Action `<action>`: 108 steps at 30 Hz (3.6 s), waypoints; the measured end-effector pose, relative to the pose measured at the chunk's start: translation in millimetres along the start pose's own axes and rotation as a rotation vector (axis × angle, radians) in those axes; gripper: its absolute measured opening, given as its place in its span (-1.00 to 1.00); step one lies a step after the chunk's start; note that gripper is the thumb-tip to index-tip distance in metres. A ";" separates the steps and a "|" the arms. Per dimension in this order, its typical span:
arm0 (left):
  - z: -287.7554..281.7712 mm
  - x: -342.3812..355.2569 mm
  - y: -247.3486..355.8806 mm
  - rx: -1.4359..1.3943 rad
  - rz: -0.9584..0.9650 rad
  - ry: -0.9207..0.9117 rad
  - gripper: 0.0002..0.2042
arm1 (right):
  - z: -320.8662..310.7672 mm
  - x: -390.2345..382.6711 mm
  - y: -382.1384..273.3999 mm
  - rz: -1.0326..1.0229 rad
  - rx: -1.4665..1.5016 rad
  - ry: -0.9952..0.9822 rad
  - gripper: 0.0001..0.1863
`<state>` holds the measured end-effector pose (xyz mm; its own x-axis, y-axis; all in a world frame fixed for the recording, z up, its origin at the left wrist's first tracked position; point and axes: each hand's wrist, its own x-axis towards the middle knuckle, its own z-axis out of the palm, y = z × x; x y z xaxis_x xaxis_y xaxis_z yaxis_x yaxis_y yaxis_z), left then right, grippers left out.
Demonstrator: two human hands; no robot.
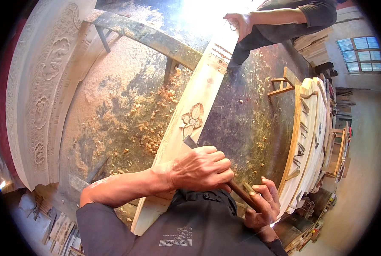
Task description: The person carves decorative floral patterns into a long wooden board using a chisel, while another person holds the board steady on a workbench.
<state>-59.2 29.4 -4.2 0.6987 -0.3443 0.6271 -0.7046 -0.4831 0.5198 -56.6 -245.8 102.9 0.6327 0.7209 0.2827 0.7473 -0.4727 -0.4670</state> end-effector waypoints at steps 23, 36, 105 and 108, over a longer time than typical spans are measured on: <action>7.2 -0.1 -0.5 -0.025 -0.049 -0.235 -0.63 | 7.8 7.6 10.9 0.368 0.177 -0.256 -0.51; 8.3 1.7 -3.7 -0.086 -0.083 -0.163 -0.64 | -9.8 38.6 6.5 0.364 0.110 -0.323 -0.59; 12.9 5.5 -2.4 0.009 -0.038 -0.218 -0.87 | 12.0 2.9 16.3 0.140 0.001 -0.174 -0.44; 11.2 9.3 -2.2 -0.022 -0.045 -0.204 -0.87 | 7.4 14.6 18.8 0.132 0.013 -0.202 -0.42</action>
<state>-49.7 18.3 -6.0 0.7389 -0.4792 0.4736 -0.6727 -0.4851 0.5587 -34.9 -240.4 92.0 0.6703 0.7407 0.0462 0.6576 -0.5640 -0.4996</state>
